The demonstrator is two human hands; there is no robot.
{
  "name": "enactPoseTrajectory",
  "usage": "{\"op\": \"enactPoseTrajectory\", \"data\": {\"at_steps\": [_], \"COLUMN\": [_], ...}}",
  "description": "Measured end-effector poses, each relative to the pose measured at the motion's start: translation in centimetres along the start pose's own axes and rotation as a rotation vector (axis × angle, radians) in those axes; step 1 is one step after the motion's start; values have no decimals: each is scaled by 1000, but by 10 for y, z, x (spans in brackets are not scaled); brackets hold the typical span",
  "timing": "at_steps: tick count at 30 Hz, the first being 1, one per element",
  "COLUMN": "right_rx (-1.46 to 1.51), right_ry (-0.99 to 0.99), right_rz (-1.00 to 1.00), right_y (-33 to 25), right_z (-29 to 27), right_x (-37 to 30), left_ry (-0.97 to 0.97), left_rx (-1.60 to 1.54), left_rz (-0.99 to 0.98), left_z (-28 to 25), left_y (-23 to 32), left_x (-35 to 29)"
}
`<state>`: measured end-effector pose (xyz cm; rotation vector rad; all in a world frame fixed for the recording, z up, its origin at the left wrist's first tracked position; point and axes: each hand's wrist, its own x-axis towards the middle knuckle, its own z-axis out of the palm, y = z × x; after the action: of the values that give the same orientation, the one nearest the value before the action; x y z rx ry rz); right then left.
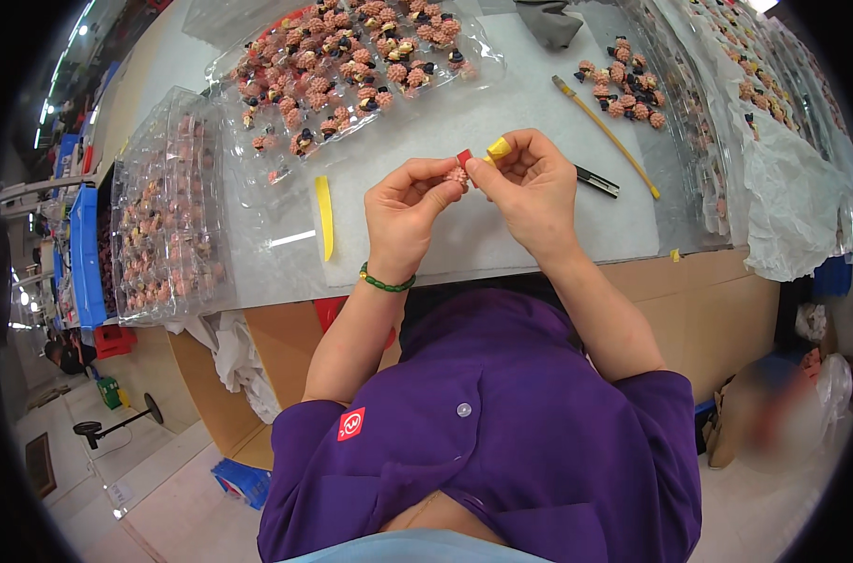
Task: Assembling small plastic toy components at a factory workbench.
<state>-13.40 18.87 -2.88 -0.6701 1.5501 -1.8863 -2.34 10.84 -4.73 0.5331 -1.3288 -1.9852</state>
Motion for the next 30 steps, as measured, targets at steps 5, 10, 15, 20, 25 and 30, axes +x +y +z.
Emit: {"op": "enactPoseTrajectory", "data": {"at_steps": [5, 10, 15, 20, 25, 30], "right_rx": [-12, -3, -18, -26, -20, -14], "right_ry": [-6, -8, -40, -32, -33, -15], "right_rz": [-3, -10, 36, 32, 35, 20], "right_y": [0, -2, -5, -1, 0, 1], "right_z": [2, 3, 2, 1, 5, 5], "right_x": [-2, -1, 4, 2, -2, 0], "left_ry": [32, 9, -48, 0, -4, 81], "left_rx": [-14, 46, 185, 63, 71, -11], "left_rz": [-48, 25, 179, 34, 91, 44], "left_z": [-1, 0, 0, 3, -4, 4], "left_y": [5, 2, 3, 7, -1, 5], "left_x": [0, -2, -2, -1, 2, -4]}}
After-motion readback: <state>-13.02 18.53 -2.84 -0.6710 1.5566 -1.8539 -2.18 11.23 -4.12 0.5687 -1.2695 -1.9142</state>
